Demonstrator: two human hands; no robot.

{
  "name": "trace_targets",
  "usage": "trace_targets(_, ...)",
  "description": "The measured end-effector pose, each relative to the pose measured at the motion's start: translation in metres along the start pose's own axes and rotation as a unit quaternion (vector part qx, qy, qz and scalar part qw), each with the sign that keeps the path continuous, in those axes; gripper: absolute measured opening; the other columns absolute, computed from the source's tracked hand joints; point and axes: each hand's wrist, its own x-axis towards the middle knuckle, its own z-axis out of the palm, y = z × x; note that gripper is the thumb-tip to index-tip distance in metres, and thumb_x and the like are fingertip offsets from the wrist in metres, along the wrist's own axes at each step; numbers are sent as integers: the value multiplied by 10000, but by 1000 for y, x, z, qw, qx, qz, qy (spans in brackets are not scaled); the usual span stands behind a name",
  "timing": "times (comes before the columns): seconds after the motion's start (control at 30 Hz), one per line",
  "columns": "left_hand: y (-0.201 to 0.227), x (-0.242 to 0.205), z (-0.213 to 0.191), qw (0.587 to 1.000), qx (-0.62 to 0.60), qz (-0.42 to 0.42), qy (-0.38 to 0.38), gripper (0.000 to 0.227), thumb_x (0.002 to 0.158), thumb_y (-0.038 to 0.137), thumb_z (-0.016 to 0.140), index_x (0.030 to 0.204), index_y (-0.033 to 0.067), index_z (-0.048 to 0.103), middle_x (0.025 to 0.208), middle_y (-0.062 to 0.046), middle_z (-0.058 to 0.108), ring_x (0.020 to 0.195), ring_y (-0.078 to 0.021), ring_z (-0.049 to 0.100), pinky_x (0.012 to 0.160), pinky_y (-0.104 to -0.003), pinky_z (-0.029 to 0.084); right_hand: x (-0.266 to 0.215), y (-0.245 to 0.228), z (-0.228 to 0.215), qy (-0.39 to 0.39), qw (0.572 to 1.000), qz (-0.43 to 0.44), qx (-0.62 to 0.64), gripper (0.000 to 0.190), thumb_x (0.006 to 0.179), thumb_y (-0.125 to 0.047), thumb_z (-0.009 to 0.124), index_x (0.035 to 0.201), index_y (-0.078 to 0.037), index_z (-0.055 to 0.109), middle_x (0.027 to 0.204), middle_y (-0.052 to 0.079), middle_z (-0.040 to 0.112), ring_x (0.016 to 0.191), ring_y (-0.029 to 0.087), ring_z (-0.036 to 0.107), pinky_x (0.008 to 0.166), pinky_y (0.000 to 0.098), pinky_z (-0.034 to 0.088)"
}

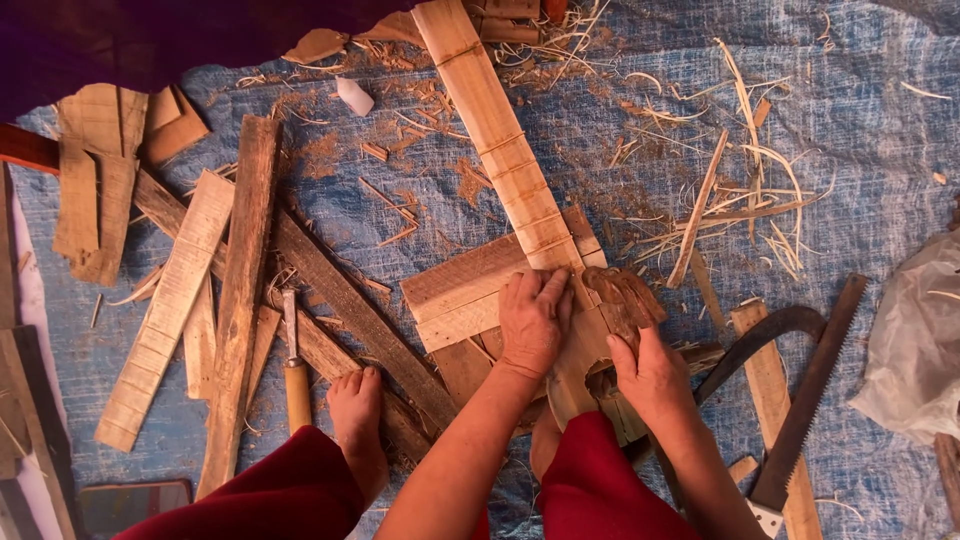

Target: The person carves a wooden object resembling a guitar using a chisel and mallet. They repeatedly strike the chisel to shape the neck and body of the instrument while seated on a blue tarp covered in wood shavings.

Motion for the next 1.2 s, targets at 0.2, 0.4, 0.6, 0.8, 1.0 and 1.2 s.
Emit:
trace_targets(0.2, 9, 10, -18, 998, 30, 59, -17, 166, 945, 216, 655, 1071, 197, 760, 879, -33, 552, 831, -267, 566, 685, -394, 427, -2, -17, -15, -47, 997, 25, 55, 663, 1049, -393, 512, 1633, -173, 288, 1166, 374, 674, 1094, 593, 636, 894, 735, 548)
trace_targets(0.4, 3, 16, -19, 996, -19, -30, -78, 301, 856, 269, 763, 1137, 210, 674, 964, -51, 524, 868, -305, 613, 722, -435, 503, -1, -42, -39, -74, 996, 26, 33, 681, 992, -450, 593, 1589, -194, 389, 1177, 345, 694, 1086, 567, 660, 896, 720, 553)
trace_targets(0.6, 10, 16, -26, 962, 11, -170, -212, 800, 681, 347, 867, 1370, 130, 524, 1151, -94, 531, 1064, -333, 603, 865, -469, 510, 3, -139, -106, -139, 985, -58, -79, 580, 1014, -375, 562, 1518, -100, 480, 1256, 355, 663, 1054, 534, 706, 866, 634, 596)
trace_targets(0.8, 16, 16, -22, 955, 5, -201, -220, 806, 668, 341, 894, 1343, 136, 505, 1143, -78, 532, 1108, -294, 562, 884, -452, 469, 35, -146, -103, -245, 917, -108, -296, 555, 1044, -332, 498, 1584, -274, 379, 1025, 207, 784, 837, 390, 800, 666, 493, 643)
trace_targets(1.0, 12, 6, -8, 958, 8, -197, -209, 522, 795, 319, 753, 1239, 161, 529, 1104, -44, 526, 1058, -264, 537, 837, -413, 433, 38, -181, -124, -282, 917, -57, -276, 594, 1050, -263, 520, 1620, -242, 356, 1000, 180, 796, 574, 233, 720, 460, 314, 534)
trace_targets(1.2, 23, 16, -32, 965, 13, -186, -183, 372, 876, 244, 622, 1229, 150, 554, 1073, -58, 546, 1032, -276, 545, 807, -422, 420, 40, -190, -126, -308, 889, -77, -330, 596, 1057, -313, 461, 1619, -260, 272, 1244, 247, 724, 926, 436, 792, 700, 497, 636)
